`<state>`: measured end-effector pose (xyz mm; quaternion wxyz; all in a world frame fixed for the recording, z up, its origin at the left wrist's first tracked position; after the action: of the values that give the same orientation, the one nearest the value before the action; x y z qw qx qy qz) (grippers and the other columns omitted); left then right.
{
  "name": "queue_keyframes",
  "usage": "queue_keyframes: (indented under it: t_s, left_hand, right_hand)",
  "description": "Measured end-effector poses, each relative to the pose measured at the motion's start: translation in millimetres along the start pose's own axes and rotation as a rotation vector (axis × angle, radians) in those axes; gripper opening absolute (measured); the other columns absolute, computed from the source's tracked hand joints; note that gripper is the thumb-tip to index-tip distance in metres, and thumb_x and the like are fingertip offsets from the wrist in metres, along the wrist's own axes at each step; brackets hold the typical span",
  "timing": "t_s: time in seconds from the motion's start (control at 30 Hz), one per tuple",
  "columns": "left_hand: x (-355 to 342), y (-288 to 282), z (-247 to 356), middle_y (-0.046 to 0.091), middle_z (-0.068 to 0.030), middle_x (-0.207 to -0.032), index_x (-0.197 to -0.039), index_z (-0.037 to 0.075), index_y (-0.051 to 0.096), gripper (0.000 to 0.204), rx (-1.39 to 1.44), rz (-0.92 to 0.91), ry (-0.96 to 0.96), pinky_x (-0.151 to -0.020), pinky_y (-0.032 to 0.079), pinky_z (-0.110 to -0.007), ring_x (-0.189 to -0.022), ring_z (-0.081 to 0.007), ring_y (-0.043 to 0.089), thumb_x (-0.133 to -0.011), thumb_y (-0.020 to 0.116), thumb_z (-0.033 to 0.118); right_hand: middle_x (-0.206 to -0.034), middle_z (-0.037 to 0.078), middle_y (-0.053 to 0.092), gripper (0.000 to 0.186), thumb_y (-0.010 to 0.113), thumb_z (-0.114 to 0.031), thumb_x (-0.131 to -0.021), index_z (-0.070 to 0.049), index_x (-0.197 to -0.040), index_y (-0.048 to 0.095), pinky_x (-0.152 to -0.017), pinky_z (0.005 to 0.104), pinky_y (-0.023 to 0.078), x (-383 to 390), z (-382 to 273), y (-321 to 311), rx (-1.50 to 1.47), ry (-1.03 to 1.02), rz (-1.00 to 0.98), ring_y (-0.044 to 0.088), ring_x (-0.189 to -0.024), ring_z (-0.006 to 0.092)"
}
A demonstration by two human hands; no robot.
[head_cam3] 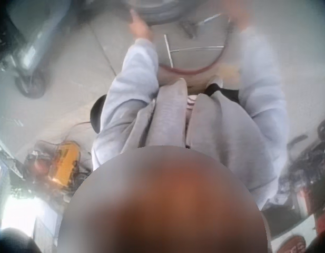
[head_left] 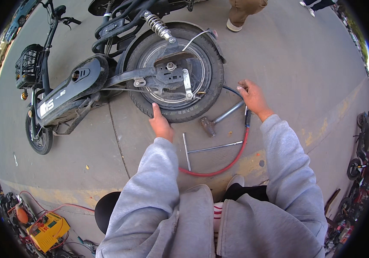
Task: The person works on the rear wheel and brake assembly of an electric scooter, using a screwdriver and pliers to adjust components. They retrieve a small container from a red toolbox, apply a substance to the brake area, and continue adjusting the mechanism with hand tools.
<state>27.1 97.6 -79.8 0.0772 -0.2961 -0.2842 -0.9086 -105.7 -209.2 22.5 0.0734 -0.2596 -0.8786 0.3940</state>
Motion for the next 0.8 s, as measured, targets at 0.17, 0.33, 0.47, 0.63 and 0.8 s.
queue_keyframes:
  t_s: [0.17,0.33,0.47,0.63,0.8]
  left_hand:
    - [10.9,2.3,12.2,0.048,-0.0127,-0.137,-0.141,0.009,0.03,0.075,-0.243,0.187,-0.019,-0.088,0.05,-0.055,-0.115,-0.0297,0.056,-0.087,0.073,0.04]
    - [15.6,7.4,19.9,0.042,-0.0158,-0.143,-0.146,0.003,0.014,0.088,-0.571,0.301,0.08,-0.095,0.046,-0.05,-0.119,-0.0323,0.054,-0.087,0.072,0.033]
    - [26.6,13.9,22.4,0.047,-0.0202,-0.138,-0.145,-0.006,0.022,0.081,-0.718,0.353,0.213,-0.1,0.046,-0.044,-0.12,-0.0319,0.054,-0.088,0.069,0.025]
    - [64.5,63.1,40.4,0.059,-0.016,-0.12,-0.13,-0.004,0.046,0.049,-0.474,0.087,0.259,-0.098,0.046,-0.043,-0.109,-0.0277,0.058,-0.089,0.062,0.018]
    - [118.5,123.8,90.2,0.046,-0.0072,-0.13,-0.126,0.004,0.05,0.037,-0.539,-0.005,0.295,-0.106,0.031,-0.05,-0.116,-0.0244,0.044,-0.095,0.057,0.024]
  right_hand:
    - [-0.093,0.019,0.068,0.02,0.067,-0.019,-0.085,0.0,-0.092,0.067,-0.078,0.045,0.051,47.6,88.7,-2.9,0.243,0.132,-0.293,0.065,-0.089,0.0366]
    - [-0.092,0.018,0.068,0.018,0.069,-0.02,-0.082,-0.003,-0.088,0.069,-0.079,0.0462,0.051,42.3,116.2,4.6,0.118,0.104,-0.279,0.065,-0.09,0.0366]
    - [-0.093,0.017,0.069,0.016,0.069,-0.017,-0.08,-0.004,-0.09,0.07,-0.079,0.0455,0.051,47.7,124.8,16.3,0.19,0.031,-0.444,0.065,-0.092,0.0357]
    - [-0.092,0.014,0.07,0.016,0.071,-0.017,-0.076,-0.007,-0.089,0.07,-0.079,0.0452,0.051,92.8,127.7,55.7,0.179,-0.15,-0.702,0.066,-0.092,0.0342]
    - [-0.092,0.012,0.07,0.018,0.072,-0.02,-0.074,-0.01,-0.089,0.069,-0.078,0.046,0.051,128.2,120.1,93.4,0.134,-0.226,-0.884,0.066,-0.092,0.0333]
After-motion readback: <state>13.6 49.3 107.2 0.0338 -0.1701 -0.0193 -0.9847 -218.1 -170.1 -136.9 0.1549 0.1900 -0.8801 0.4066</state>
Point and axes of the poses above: each hand's wrist, its own x-axis away from the middle knuckle, its own y-axis out of the palm, z = x × y, the point moved 3 cm from there along -x, towards the middle knuckle
